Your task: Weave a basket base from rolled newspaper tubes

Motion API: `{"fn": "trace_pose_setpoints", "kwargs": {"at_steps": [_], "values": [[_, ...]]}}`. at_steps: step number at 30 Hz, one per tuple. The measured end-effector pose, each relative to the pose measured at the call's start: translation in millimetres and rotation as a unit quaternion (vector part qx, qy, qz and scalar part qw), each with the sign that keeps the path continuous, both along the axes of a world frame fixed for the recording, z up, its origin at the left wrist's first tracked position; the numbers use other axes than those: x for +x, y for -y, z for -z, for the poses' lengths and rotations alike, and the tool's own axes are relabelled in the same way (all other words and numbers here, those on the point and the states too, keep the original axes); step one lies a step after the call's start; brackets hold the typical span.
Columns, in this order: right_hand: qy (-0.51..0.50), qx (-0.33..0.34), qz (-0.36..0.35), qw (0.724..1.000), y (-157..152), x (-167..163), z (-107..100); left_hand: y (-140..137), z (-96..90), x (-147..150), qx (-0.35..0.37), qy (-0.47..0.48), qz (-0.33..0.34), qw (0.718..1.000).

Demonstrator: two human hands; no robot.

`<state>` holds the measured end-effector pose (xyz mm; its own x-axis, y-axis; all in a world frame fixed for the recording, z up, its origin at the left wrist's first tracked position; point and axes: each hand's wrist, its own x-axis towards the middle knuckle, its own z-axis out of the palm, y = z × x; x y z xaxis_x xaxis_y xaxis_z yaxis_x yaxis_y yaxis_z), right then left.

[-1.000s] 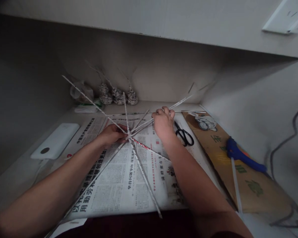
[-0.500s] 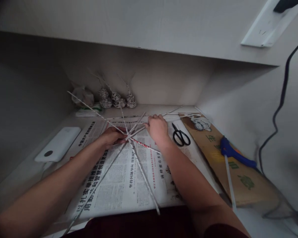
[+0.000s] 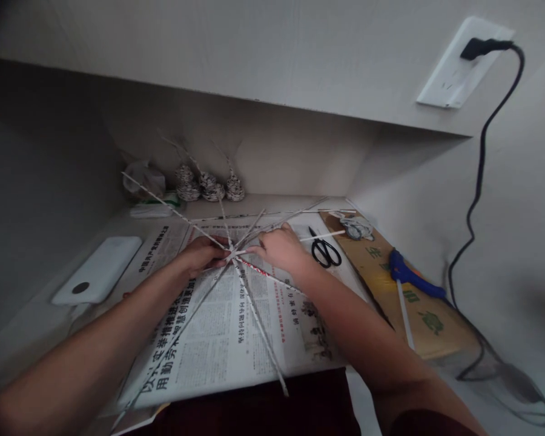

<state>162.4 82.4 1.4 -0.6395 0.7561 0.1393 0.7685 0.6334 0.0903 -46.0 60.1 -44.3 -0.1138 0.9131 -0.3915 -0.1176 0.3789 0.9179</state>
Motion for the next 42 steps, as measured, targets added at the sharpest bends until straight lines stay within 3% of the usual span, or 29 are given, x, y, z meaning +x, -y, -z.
{"fn": "trace_pose_setpoints", "kwargs": {"at_steps": [2, 4, 6, 8, 9, 11, 13, 14, 15, 17, 22, 26, 30, 35, 37, 38, 40, 42], "values": [[-0.007, -0.003, 0.018, 1.000, 3.4, 5.4, -7.5, 1.2, -0.6, -0.5, -0.003, 0.011, -0.001, 1.000], [-0.025, -0.053, 0.042, 0.997, 3.9, 8.6, -7.3, 3.2, -2.5, 0.2, -0.007, 0.021, 0.002, 1.000], [-0.060, -0.139, 0.071, 0.986, 3.3, 8.2, -0.3, 6.2, -5.2, 1.7, -0.012, 0.032, 0.019, 0.999], [-0.145, -0.263, 0.116, 0.947, 2.9, 3.8, 9.1, 9.6, -8.0, 3.1, -0.016, 0.044, 0.041, 0.998], [-0.211, -0.340, 0.146, 0.905, 2.9, 0.6, 13.0, 11.2, -9.3, 3.6, -0.015, 0.051, 0.052, 0.997], [-0.347, -0.486, 0.191, 0.779, 3.0, -5.7, 17.0, 14.0, -11.6, 4.4, -0.010, 0.067, 0.076, 0.995], [-0.441, -0.588, 0.206, 0.646, 3.0, -9.8, 16.0, 16.4, -13.3, 5.7, -0.003, 0.081, 0.106, 0.991], [-0.470, -0.620, 0.206, 0.593, 3.1, -10.7, 14.5, 17.5, -13.9, 6.7, 0.000, 0.084, 0.119, 0.989], [-0.490, -0.642, 0.207, 0.552, 3.4, -10.7, 12.8, 18.6, -14.2, 8.1, 0.003, 0.085, 0.128, 0.988], [-0.514, -0.655, 0.208, 0.514, 5.3, -9.3, 10.7, 20.8, -13.9, 12.0, 0.010, 0.080, 0.136, 0.987], [-0.547, -0.596, 0.235, 0.539, 13.2, -3.9, 17.2, 23.5, -7.6, 23.4, 0.026, 0.023, 0.120, 0.992], [-0.564, -0.569, 0.269, 0.534, 13.9, 1.1, 23.6, 23.0, -1.1, 28.2, 0.055, -0.026, 0.110, 0.992], [-0.590, -0.493, 0.305, 0.562, 12.4, 6.5, 22.5, 23.3, 0.2, 30.2, 0.075, -0.061, 0.116, 0.988], [-0.564, -0.475, 0.331, 0.588, 12.1, 12.5, 21.0, 24.0, 1.4, 32.9, 0.103, -0.092, 0.114, 0.984], [-0.524, -0.467, 0.336, 0.628, 13.3, 15.1, 23.4, 23.9, 2.1, 33.7, 0.104, -0.096, 0.108, 0.984], [-0.494, -0.450, 0.332, 0.666, 14.8, 16.1, 24.9, 23.8, 2.3, 33.9, 0.102, -0.099, 0.106, 0.984], [-0.428, -0.371, 0.290, 0.772, 19.7, 16.3, 27.8, 23.2, 2.6, 33.9, 0.098, -0.109, 0.102, 0.984], [-0.380, -0.246, 0.191, 0.871, 25.7, 13.5, 29.5, 22.6, 3.2, 34.1, 0.102, -0.121, 0.099, 0.982]]}}
